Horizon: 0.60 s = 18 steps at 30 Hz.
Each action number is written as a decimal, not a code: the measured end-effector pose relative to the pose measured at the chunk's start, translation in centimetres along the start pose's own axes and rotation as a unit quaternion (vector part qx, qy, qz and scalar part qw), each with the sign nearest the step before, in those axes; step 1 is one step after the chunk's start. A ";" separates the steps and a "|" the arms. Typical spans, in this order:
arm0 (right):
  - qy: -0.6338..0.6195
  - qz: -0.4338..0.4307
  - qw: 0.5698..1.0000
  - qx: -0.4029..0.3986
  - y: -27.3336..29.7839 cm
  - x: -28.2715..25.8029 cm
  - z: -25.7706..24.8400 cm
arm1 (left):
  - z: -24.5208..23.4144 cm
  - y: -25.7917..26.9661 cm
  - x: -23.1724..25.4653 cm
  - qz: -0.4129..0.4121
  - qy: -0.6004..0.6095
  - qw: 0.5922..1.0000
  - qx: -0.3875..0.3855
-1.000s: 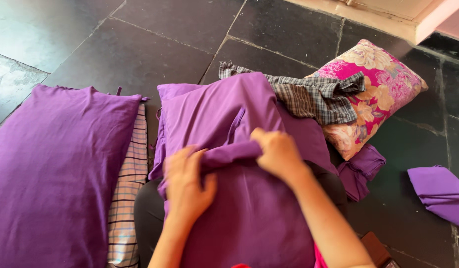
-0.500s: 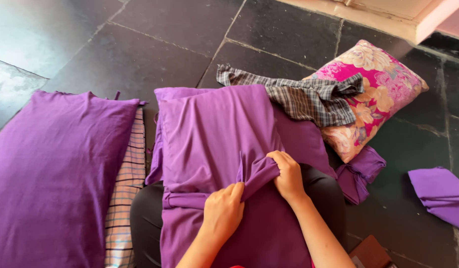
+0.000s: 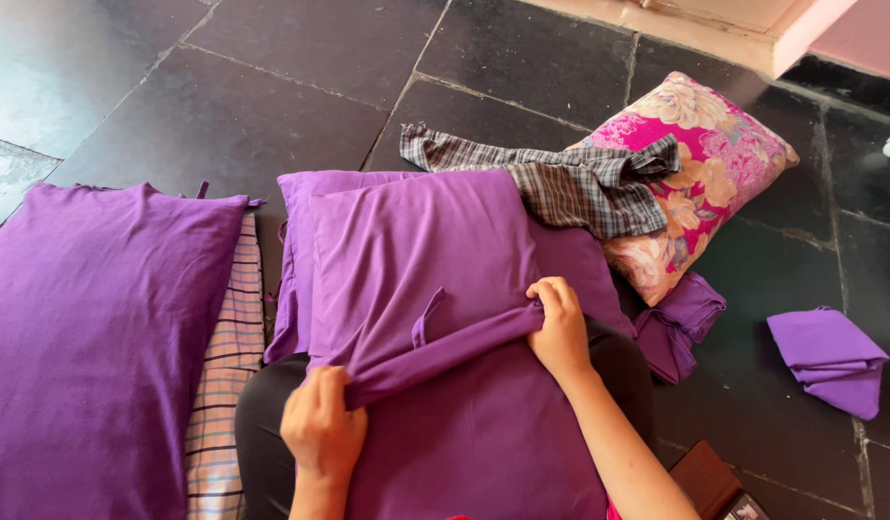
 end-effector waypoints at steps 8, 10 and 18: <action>-0.092 0.187 0.977 -0.048 0.0 2.8 2.0 | 1.8 2.7 -10.8 -0.335 0.223 0.914 0.050; -0.065 0.093 0.993 -0.042 -0.6 -0.5 1.0 | 1.9 4.3 -12.3 -0.344 0.245 0.904 0.068; -0.008 -0.081 0.993 -0.085 2.5 -8.3 -0.8 | 0.7 4.5 -10.9 -0.286 0.246 0.921 0.102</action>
Point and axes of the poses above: each hand's wrist, its own y-axis away from the middle knuckle, its own z-axis out of the palm, x = y × z, the point moved 8 cm from there along -y, towards the middle knuckle, and after that the axes turned 9 degrees about -z, right-handed, at the moved point
